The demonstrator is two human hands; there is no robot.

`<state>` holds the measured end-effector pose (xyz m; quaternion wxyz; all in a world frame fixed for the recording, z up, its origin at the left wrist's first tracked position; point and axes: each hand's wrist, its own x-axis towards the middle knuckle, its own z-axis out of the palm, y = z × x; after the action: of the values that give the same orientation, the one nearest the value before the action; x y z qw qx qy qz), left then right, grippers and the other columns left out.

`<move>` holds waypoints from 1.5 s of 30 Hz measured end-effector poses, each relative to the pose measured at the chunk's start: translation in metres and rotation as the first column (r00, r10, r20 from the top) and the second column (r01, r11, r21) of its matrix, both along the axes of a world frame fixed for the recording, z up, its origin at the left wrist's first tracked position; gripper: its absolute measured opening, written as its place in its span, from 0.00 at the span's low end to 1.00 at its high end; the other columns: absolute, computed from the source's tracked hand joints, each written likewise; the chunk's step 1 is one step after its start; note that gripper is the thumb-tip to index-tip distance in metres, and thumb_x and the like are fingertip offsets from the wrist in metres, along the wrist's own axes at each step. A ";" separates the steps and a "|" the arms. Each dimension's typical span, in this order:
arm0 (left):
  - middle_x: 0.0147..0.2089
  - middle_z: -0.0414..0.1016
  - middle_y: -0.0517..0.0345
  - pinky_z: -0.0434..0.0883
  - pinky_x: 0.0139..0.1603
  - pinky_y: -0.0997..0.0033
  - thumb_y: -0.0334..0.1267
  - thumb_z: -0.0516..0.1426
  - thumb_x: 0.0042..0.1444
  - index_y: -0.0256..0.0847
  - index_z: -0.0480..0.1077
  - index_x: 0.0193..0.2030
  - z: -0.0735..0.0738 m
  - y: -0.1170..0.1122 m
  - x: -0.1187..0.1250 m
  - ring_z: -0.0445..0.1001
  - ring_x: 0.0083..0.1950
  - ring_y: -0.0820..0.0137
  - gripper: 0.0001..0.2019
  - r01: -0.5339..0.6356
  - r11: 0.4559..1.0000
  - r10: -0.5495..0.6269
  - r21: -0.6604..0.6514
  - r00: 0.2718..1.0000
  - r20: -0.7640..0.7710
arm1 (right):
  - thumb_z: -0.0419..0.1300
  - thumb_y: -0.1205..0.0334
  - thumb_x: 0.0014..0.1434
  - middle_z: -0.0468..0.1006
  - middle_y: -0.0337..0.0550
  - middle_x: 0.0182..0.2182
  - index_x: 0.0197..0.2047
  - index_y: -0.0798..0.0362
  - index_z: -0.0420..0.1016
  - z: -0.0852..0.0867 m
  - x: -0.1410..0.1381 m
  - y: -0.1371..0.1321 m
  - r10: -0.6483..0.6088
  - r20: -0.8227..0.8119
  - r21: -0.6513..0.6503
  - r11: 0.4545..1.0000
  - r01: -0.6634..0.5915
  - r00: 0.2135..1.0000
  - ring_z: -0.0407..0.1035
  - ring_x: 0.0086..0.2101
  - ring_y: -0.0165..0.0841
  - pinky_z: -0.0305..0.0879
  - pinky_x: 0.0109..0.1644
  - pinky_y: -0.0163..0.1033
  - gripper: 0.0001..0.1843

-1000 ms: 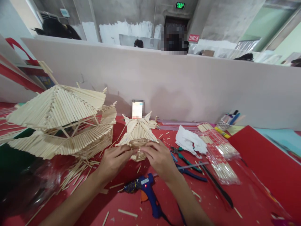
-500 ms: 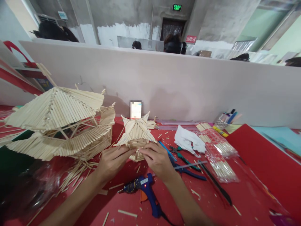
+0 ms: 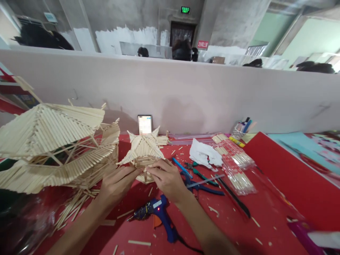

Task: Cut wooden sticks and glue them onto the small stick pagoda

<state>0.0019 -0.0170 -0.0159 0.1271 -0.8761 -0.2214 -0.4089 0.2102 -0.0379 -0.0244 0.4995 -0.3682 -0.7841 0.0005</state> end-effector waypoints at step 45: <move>0.42 0.79 0.58 0.73 0.32 0.77 0.18 0.47 0.55 0.43 0.73 0.50 0.014 -0.007 0.007 0.77 0.31 0.74 0.23 -0.137 0.984 0.122 -0.110 0.983 -0.136 | 0.47 0.53 0.66 0.63 0.31 0.23 0.41 0.50 0.63 -0.017 0.065 0.036 -0.305 -0.348 -0.670 0.742 -0.007 0.887 0.61 0.22 0.30 0.60 0.26 0.35 0.11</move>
<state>0.0087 -0.0243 -0.0022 0.1152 -0.8904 -0.2933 -0.3286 0.2756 -0.0019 -0.0415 0.4994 -0.5726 -0.5685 0.3157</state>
